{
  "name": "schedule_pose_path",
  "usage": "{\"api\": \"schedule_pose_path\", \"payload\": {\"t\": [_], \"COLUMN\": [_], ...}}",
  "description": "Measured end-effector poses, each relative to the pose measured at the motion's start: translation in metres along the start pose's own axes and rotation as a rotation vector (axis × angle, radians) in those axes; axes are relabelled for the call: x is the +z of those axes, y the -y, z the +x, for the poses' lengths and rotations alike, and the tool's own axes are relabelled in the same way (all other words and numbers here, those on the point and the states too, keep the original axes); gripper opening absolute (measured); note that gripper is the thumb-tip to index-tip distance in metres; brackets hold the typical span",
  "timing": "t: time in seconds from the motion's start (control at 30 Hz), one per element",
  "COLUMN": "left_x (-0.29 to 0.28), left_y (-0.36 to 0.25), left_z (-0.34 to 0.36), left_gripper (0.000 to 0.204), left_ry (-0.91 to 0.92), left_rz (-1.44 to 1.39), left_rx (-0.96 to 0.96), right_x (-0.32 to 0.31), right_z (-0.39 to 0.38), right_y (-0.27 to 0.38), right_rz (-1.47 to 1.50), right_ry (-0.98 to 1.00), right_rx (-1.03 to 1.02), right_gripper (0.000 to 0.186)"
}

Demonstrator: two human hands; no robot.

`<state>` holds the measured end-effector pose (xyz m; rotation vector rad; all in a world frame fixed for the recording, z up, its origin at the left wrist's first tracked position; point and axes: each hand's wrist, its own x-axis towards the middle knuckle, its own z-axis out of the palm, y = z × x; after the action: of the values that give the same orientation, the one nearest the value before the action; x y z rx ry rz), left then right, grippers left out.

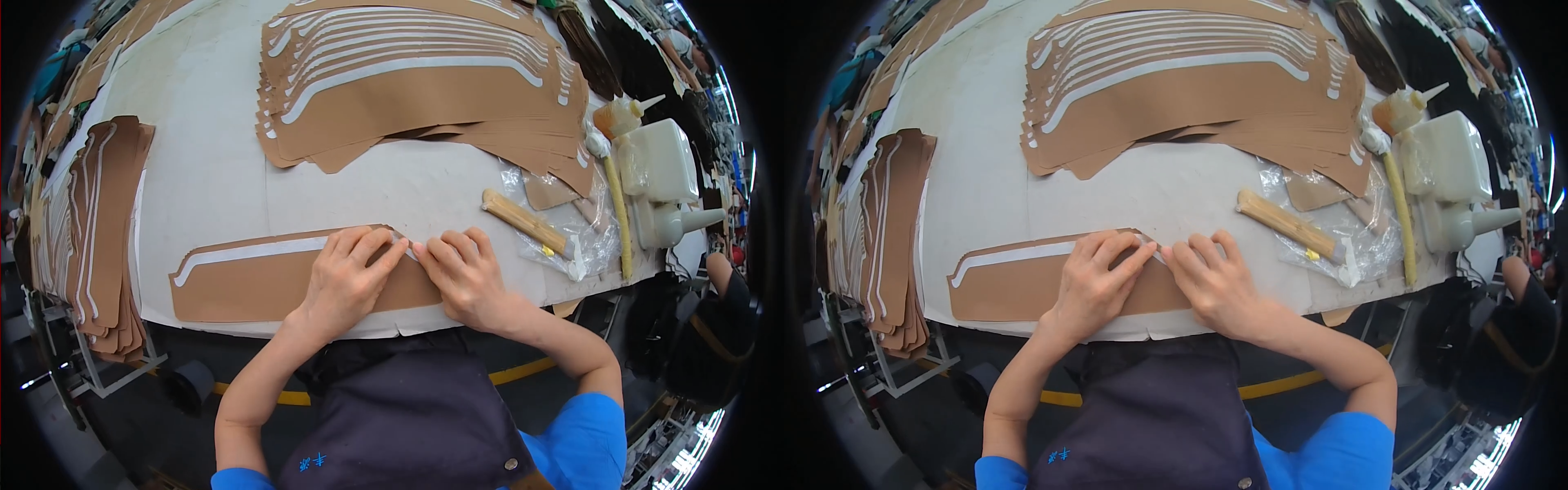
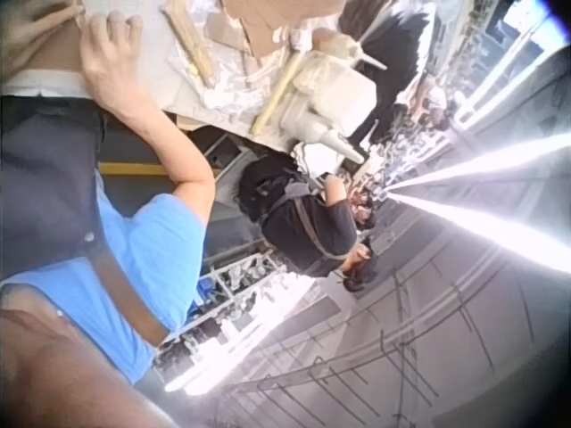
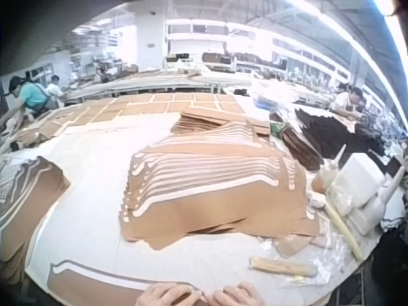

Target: Folding and pressing the edges of leather pieces using a hand tool and adhesive strips.

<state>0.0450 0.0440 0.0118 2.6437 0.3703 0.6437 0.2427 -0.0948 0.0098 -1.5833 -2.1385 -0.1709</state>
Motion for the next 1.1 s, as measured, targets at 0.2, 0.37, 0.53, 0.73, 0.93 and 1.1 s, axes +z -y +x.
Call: {"api": "schedule_pose_path", "payload": {"t": [0.2,0.37,0.53,0.73,0.93,1.1], "left_x": [-0.016,-0.057,-0.082,-0.085,-0.078,-0.073], "left_y": [-0.001,0.026,0.042,0.042,0.046,0.045], "left_z": [-0.03,-0.075,-0.129,-0.145,-0.15,-0.155], "left_gripper": [0.034,0.028,0.024,0.019,0.018,0.02], "left_ry": [-0.102,-0.308,-0.473,-0.576,-0.598,-0.635], "left_rz": [-0.02,0.101,0.209,0.258,0.307,0.311], "left_rx": [-0.003,-0.188,-0.414,-0.58,-0.564,-0.586], "right_x": [0.0,-0.017,-0.063,-0.005,0.11,0.123], "right_z": [0.006,0.002,0.01,0.129,0.231,0.242], "right_y": [-0.007,-0.024,-0.034,-0.002,0.069,0.086], "right_rz": [0.142,0.101,0.092,0.527,0.525,0.374], "right_ry": [-0.039,-0.011,0.101,0.298,0.2,0.404], "right_rx": [0.141,0.153,0.346,0.155,-0.142,-0.043], "right_gripper": [0.045,0.044,0.013,0.009,0.015,0.024]}}
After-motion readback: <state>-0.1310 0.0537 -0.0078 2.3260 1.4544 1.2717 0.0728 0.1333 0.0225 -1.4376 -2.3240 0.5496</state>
